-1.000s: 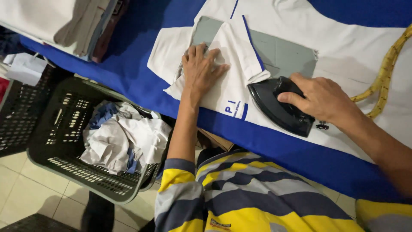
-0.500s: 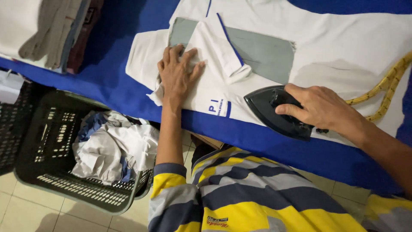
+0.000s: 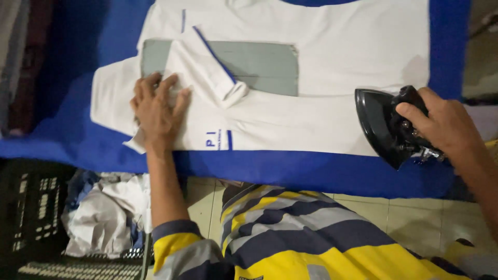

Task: Ironing a white uniform shirt and folding it neatly using a folding board as a template.

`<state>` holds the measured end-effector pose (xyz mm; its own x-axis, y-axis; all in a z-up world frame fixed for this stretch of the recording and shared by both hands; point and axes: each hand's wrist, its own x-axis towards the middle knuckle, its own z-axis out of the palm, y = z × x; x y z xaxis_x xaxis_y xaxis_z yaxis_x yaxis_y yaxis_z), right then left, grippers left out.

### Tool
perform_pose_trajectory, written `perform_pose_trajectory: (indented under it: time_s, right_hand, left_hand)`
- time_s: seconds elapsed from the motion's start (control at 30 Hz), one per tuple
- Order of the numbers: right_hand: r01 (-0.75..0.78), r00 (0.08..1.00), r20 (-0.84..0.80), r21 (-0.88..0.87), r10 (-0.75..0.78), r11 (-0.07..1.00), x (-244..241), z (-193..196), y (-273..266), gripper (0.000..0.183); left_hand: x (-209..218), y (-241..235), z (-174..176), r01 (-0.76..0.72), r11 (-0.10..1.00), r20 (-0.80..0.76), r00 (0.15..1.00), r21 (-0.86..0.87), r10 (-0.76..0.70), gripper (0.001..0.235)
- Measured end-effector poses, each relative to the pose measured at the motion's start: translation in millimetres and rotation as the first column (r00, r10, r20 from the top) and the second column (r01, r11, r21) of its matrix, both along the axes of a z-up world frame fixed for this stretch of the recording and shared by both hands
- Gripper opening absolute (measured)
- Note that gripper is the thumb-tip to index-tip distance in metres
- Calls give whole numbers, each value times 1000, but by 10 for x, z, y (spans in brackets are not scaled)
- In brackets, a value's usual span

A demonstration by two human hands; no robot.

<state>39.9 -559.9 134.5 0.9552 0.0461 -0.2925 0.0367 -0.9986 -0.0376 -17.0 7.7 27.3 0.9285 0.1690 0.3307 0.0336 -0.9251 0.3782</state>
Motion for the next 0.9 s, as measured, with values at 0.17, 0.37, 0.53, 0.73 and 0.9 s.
perform_pose_trajectory:
  time_s: [0.17, 0.37, 0.53, 0.73, 0.9]
  right_hand:
    - [72, 997, 12, 44, -72, 996, -186, 8, -226, 53]
    - [119, 985, 120, 27, -121, 993, -426, -31, -640, 50]
    - [263, 965, -24, 85, -262, 961, -378, 177, -497, 58]
    - [129, 992, -31, 153, -125, 980, -146, 151, 98, 46]
    - [-12, 1000, 21, 135, 10, 991, 304, 192, 625, 76]
  left_hand:
    - [-24, -54, 1, 5, 999, 96, 995, 48, -10, 37]
    - [-15, -33, -99, -5, 991, 169, 985, 133, -18, 35]
    - [3, -22, -156, -30, 992, 107, 994, 122, 17, 41]
    - [16, -77, -79, -41, 997, 55, 998, 67, 38, 44]
    - [16, 72, -335, -61, 978, 89, 995, 202, 44, 38]
